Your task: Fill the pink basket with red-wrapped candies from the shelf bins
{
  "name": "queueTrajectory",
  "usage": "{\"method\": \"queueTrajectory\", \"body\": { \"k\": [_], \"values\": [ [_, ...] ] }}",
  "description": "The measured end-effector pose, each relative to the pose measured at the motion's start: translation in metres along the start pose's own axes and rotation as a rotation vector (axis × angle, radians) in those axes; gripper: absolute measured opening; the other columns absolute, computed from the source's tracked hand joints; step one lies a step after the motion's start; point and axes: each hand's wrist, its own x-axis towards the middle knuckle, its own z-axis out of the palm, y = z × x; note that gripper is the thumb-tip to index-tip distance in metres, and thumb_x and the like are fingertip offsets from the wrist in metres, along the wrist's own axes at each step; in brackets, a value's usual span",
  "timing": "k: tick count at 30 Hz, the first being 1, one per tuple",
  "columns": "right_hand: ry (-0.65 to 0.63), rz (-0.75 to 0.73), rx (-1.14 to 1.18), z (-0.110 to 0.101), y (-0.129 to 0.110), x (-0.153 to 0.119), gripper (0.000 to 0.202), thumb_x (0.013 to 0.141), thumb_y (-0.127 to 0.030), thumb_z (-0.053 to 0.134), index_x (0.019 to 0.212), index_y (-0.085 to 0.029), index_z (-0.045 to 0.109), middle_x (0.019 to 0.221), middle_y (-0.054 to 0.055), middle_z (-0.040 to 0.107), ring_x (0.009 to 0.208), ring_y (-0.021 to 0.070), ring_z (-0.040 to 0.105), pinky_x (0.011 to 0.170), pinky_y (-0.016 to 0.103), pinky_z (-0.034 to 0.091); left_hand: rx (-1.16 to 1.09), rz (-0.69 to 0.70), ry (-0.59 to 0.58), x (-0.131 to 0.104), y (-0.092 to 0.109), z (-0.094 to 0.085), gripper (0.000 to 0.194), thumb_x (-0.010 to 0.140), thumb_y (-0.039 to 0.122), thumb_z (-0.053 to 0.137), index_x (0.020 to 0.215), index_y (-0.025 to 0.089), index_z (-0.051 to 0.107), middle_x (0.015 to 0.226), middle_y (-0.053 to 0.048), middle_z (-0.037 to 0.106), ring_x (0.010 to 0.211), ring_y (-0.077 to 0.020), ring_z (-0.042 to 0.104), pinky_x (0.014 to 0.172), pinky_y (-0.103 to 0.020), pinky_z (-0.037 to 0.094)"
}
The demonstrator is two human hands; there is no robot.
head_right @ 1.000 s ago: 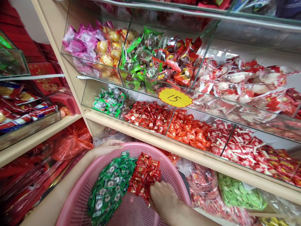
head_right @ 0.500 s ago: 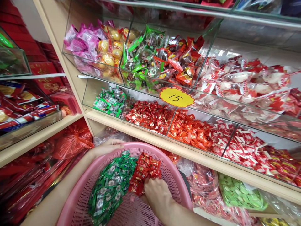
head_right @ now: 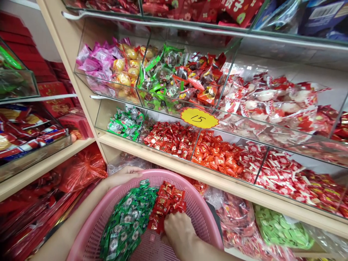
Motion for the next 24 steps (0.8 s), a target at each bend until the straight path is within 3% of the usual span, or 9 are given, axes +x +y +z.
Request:
{"method": "queueTrajectory", "body": {
  "k": [2, 4, 8, 11, 17, 24],
  "values": [
    [0.045, 0.041, -0.017, -0.021, 0.005, -0.001, 0.029, 0.068, -0.04, 0.06, 0.071, -0.011, 0.063, 0.066, 0.01, 0.063, 0.063, 0.0194, 0.061, 0.053, 0.025, 0.043, 0.012, 0.005, 0.006, 0.0, 0.001, 0.0, 0.042, 0.069, 0.04, 0.055, 0.101, 0.012, 0.061, 0.095, -0.006, 0.065, 0.082, -0.0187, 0.057, 0.074, -0.027, 0.042],
    [0.171, 0.055, -0.004, -0.051, 0.017, 0.002, 0.035, 0.073, -0.047, 0.052, 0.074, -0.013, 0.061, 0.067, 0.008, 0.062, 0.063, 0.0181, 0.059, 0.053, 0.025, 0.04, 0.022, 0.005, 0.007, -0.001, 0.004, 0.0, 0.042, 0.069, 0.041, 0.055, 0.099, 0.012, 0.062, 0.093, -0.006, 0.065, 0.082, -0.019, 0.057, 0.073, -0.026, 0.042],
    [0.434, -0.002, 0.059, -0.114, 0.054, 0.029, 0.03, 0.083, -0.039, 0.04, 0.08, -0.015, 0.056, 0.07, 0.004, 0.059, 0.061, 0.0117, 0.054, 0.052, 0.021, 0.033, -0.019, -0.02, -0.015, -0.003, 0.008, 0.001, 0.044, 0.068, 0.042, 0.056, 0.1, 0.012, 0.061, 0.093, -0.006, 0.065, 0.082, -0.0193, 0.057, 0.07, -0.025, 0.042],
    [0.541, -0.002, 0.019, -0.143, 0.08, 0.062, 0.019, 0.084, -0.026, 0.038, 0.086, -0.014, 0.053, 0.083, 0.005, 0.057, 0.072, 0.011, 0.052, 0.058, 0.021, 0.033, -0.068, -0.023, -0.047, -0.003, 0.007, 0.001, 0.044, 0.068, 0.039, 0.057, 0.102, 0.011, 0.06, 0.093, -0.007, 0.065, 0.079, -0.0185, 0.058, 0.069, -0.025, 0.042],
    [0.415, 0.01, -0.07, -0.146, 0.102, 0.116, 0.015, 0.081, -0.018, 0.042, 0.087, -0.015, 0.054, 0.095, 0.007, 0.054, 0.082, 0.014, 0.053, 0.062, 0.022, 0.034, -0.107, -0.022, -0.035, 0.0, -0.004, -0.001, 0.043, 0.07, 0.038, 0.057, 0.103, 0.011, 0.06, 0.093, -0.008, 0.065, 0.078, -0.0179, 0.058, 0.068, -0.025, 0.042],
    [0.346, 0.047, -0.096, -0.136, 0.103, 0.132, 0.019, 0.076, -0.016, 0.046, 0.094, -0.018, 0.053, 0.099, 0.009, 0.057, 0.087, 0.0185, 0.055, 0.062, 0.024, 0.036, -0.031, 0.0, -0.004, 0.0, -0.001, -0.002, 0.045, 0.069, 0.041, 0.056, 0.103, 0.013, 0.06, 0.095, -0.006, 0.064, 0.083, -0.0192, 0.057, 0.075, -0.027, 0.041]
  ]
}}
